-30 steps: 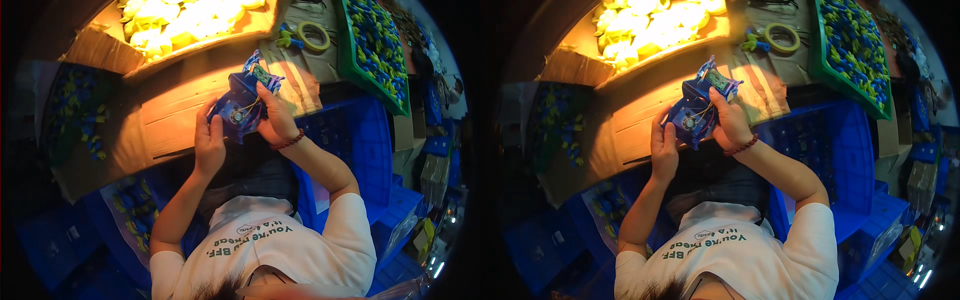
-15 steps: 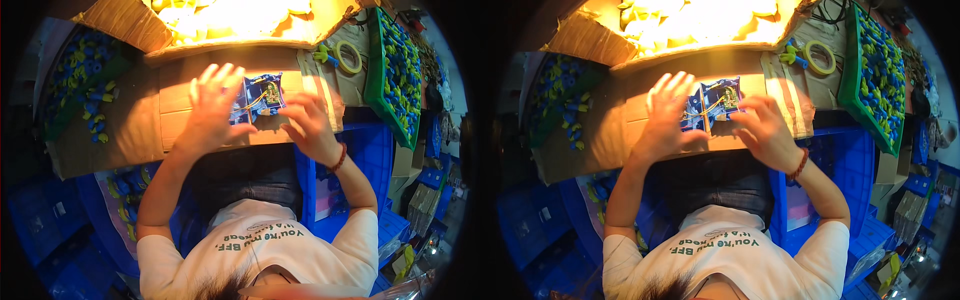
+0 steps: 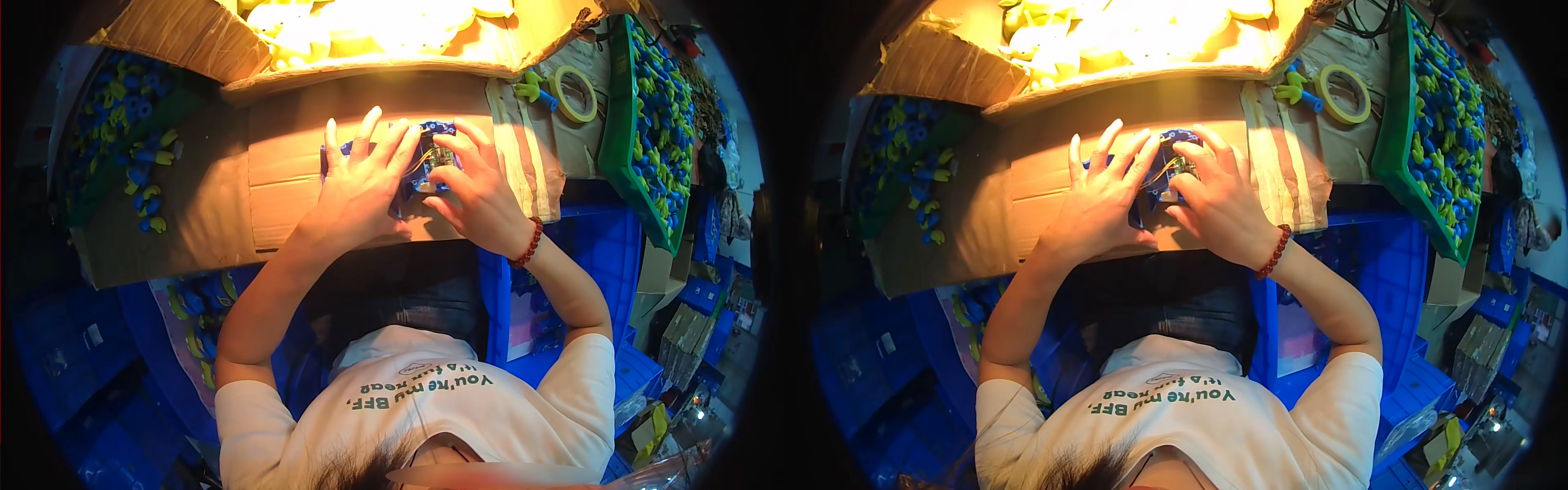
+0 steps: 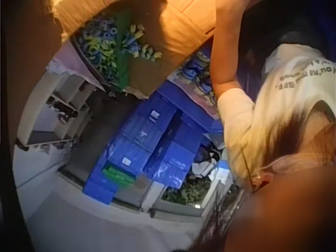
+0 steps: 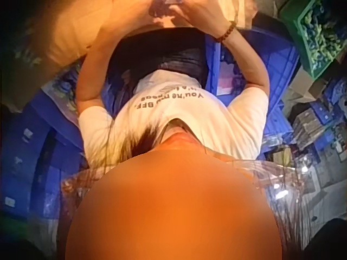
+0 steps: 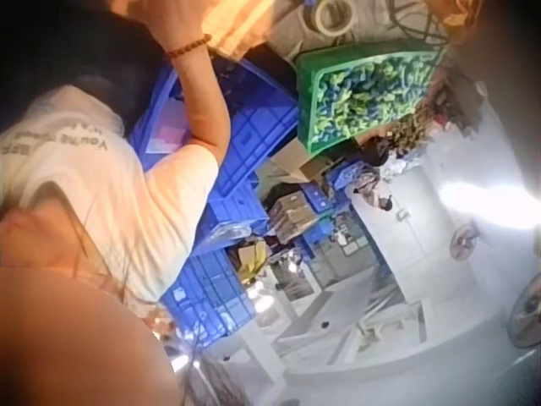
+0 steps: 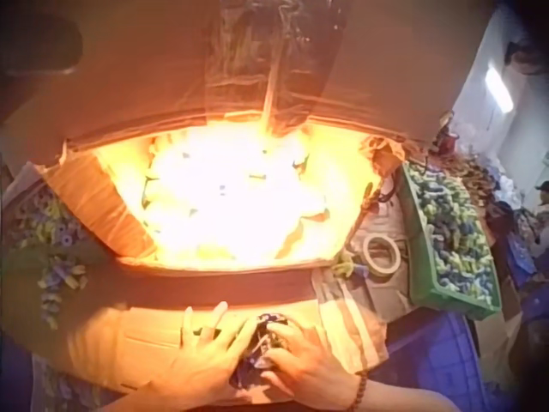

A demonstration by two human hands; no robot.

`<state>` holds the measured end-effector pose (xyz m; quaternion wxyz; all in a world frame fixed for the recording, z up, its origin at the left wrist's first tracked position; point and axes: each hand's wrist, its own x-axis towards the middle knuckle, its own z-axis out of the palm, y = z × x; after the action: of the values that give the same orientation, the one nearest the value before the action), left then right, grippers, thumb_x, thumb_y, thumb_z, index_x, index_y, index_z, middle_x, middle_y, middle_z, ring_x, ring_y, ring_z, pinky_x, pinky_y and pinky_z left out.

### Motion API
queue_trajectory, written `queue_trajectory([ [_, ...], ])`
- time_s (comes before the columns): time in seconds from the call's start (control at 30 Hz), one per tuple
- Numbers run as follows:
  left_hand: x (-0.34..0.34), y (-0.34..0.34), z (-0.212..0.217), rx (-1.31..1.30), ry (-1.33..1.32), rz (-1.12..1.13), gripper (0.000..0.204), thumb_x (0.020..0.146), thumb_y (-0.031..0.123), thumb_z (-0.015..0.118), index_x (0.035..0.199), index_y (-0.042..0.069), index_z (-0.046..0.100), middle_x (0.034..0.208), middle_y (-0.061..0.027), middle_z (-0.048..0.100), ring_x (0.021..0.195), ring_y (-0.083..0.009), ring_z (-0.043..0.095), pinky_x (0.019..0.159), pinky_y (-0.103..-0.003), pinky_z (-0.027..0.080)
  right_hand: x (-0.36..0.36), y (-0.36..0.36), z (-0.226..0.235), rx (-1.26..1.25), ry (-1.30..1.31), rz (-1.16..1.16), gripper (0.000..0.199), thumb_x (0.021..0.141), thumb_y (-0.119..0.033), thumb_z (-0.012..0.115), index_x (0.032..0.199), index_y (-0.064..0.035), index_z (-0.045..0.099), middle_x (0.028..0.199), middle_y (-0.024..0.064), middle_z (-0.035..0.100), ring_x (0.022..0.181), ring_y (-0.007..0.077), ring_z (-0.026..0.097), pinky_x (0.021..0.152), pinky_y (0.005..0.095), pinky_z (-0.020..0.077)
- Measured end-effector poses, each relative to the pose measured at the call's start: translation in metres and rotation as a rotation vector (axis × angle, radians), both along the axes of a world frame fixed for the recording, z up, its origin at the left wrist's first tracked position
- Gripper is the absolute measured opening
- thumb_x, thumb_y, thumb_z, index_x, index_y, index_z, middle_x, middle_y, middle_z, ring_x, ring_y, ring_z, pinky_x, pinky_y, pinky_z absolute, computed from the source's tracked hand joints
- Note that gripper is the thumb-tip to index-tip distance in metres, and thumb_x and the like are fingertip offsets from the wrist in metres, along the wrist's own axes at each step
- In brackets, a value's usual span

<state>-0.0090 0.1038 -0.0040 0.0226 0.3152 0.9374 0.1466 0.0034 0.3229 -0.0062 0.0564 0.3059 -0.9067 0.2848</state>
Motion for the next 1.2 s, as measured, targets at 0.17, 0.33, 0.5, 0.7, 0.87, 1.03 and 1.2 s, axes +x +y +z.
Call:
queue_trajectory([
  [0.17,-0.006,-0.002,-0.009,0.011,0.07,0.016,0.111,0.059,0.037,0.092,0.153,0.016,0.037,0.151,-0.0065,0.043,0.149,-0.0339,0.026,0.115,-0.072,0.015,-0.003,-0.006,-0.009,-0.073,-0.003,0.049,0.019,0.076,-0.01,0.078,0.091,-0.0079,0.067,0.132,0.0128,0.056,0.138,0.0382,0.04,0.109,0.0564,0.0342],
  [0.33,-0.009,-0.008,-0.007,0.04,0.068,-0.039,0.105,0.061,0.035,0.092,0.151,0.018,0.041,0.149,-0.0041,0.047,0.149,-0.0324,0.027,0.115,-0.072,0.016,0.024,-0.005,-0.02,0.076,0.275,0.062,0.01,0.079,-0.012,0.072,0.088,-0.0081,0.068,0.131,0.0112,0.058,0.137,0.0333,0.043,0.11,0.0566,0.0323],
  [0.5,-0.008,-0.008,-0.007,0.022,0.051,-0.089,0.103,0.063,0.039,0.09,0.151,0.018,0.041,0.15,-0.0036,0.046,0.15,-0.0325,0.024,0.115,-0.071,0.016,0.074,-0.002,-0.031,0.05,0.314,0.212,0.013,0.075,-0.011,0.071,0.088,-0.0081,0.07,0.128,0.0071,0.064,0.132,0.0307,0.049,0.112,0.0558,0.0314],
  [0.7,-0.01,-0.017,0.003,0.328,-0.006,-0.033,0.072,0.072,0.031,0.085,0.136,0.016,0.056,0.133,-0.006,0.057,0.141,-0.0328,0.038,0.115,-0.063,0.024,0.026,0.024,0.023,-0.436,-0.206,0.05,0.026,0.081,0.009,0.07,0.104,-0.0043,0.068,0.12,0.0151,0.065,0.114,0.0301,0.063,0.096,0.0381,0.0512],
  [0.87,-0.007,0.0,0.0,0.126,0.152,-0.095,0.026,0.082,0.018,0.075,0.108,0.014,0.069,0.102,-0.0047,0.068,0.121,-0.0246,0.057,0.111,-0.062,0.033,-0.018,0.036,0.0,-0.773,-0.87,0.065,0.013,0.097,0.001,0.064,0.11,0.0021,0.065,0.104,0.0055,0.07,0.096,0.0101,0.065,0.087,0.0253,0.0537],
  [1.03,-0.013,0.005,-0.019,0.158,0.198,-0.049,0.012,0.084,0.015,0.069,0.095,0.014,0.073,0.093,-0.0034,0.068,0.108,-0.0226,0.064,0.108,-0.065,0.036,-0.033,0.023,-0.002,-0.57,-0.984,0.035,0.011,0.098,-0.002,0.062,0.109,0.0024,0.065,0.097,0.0031,0.068,0.085,0.0078,0.063,0.078,0.0234,0.0529],
  [1.2,-0.005,0.014,-0.022,0.147,0.253,0.03,0.015,0.079,0.01,0.069,0.093,0.012,0.073,0.092,-0.0047,0.064,0.112,-0.0261,0.059,0.108,-0.062,0.037,-0.032,0.011,-0.009,-0.517,-0.854,-0.017,0.01,0.095,-0.008,0.067,0.101,-0.0004,0.068,0.084,0.0024,0.069,0.076,0.0068,0.061,0.068,0.025,0.0506],
])
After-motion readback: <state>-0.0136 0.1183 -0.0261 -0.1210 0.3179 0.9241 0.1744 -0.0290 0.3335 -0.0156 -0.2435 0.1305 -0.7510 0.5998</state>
